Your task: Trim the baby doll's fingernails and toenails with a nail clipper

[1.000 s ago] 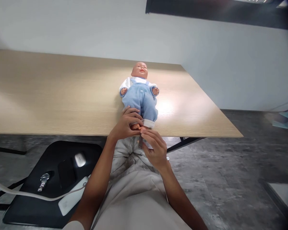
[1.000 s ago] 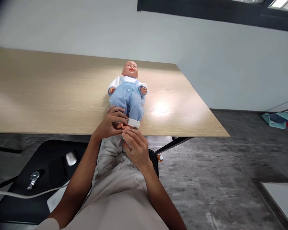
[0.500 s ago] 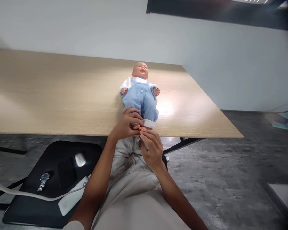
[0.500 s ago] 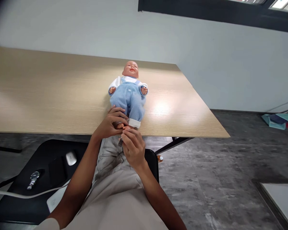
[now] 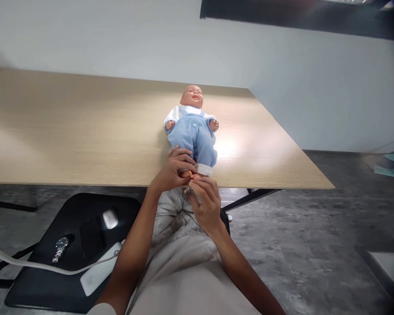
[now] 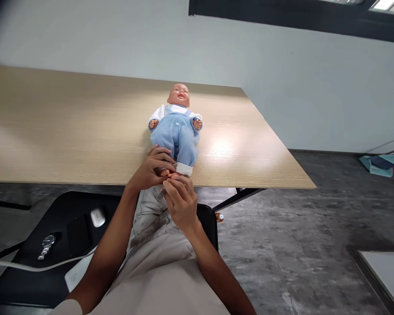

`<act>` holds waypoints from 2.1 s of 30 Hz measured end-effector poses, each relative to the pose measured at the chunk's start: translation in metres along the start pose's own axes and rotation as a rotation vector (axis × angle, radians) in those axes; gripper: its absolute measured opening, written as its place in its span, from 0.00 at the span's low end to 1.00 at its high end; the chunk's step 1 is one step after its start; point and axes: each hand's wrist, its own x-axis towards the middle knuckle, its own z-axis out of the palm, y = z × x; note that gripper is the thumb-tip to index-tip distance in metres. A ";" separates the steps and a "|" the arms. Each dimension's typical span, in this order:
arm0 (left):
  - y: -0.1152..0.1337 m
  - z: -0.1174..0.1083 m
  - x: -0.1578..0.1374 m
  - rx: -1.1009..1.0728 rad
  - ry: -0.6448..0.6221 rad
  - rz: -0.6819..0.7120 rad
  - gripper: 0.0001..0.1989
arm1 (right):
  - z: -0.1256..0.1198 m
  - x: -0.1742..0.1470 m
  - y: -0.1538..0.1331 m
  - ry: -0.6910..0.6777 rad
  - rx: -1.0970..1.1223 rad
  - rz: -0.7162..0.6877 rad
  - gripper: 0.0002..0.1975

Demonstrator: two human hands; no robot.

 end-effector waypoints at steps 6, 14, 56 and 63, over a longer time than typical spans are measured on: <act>0.000 0.000 0.000 -0.006 0.008 0.005 0.04 | 0.000 0.003 -0.002 0.004 0.016 0.007 0.16; 0.001 0.001 0.000 0.004 0.026 0.002 0.05 | -0.006 0.012 0.006 0.036 0.115 0.196 0.08; 0.008 0.003 0.000 0.038 0.110 -0.008 0.05 | -0.018 0.048 0.014 -0.101 0.229 0.356 0.11; 0.009 0.004 0.000 0.048 0.117 -0.031 0.06 | -0.019 0.057 0.014 -0.191 0.179 0.363 0.13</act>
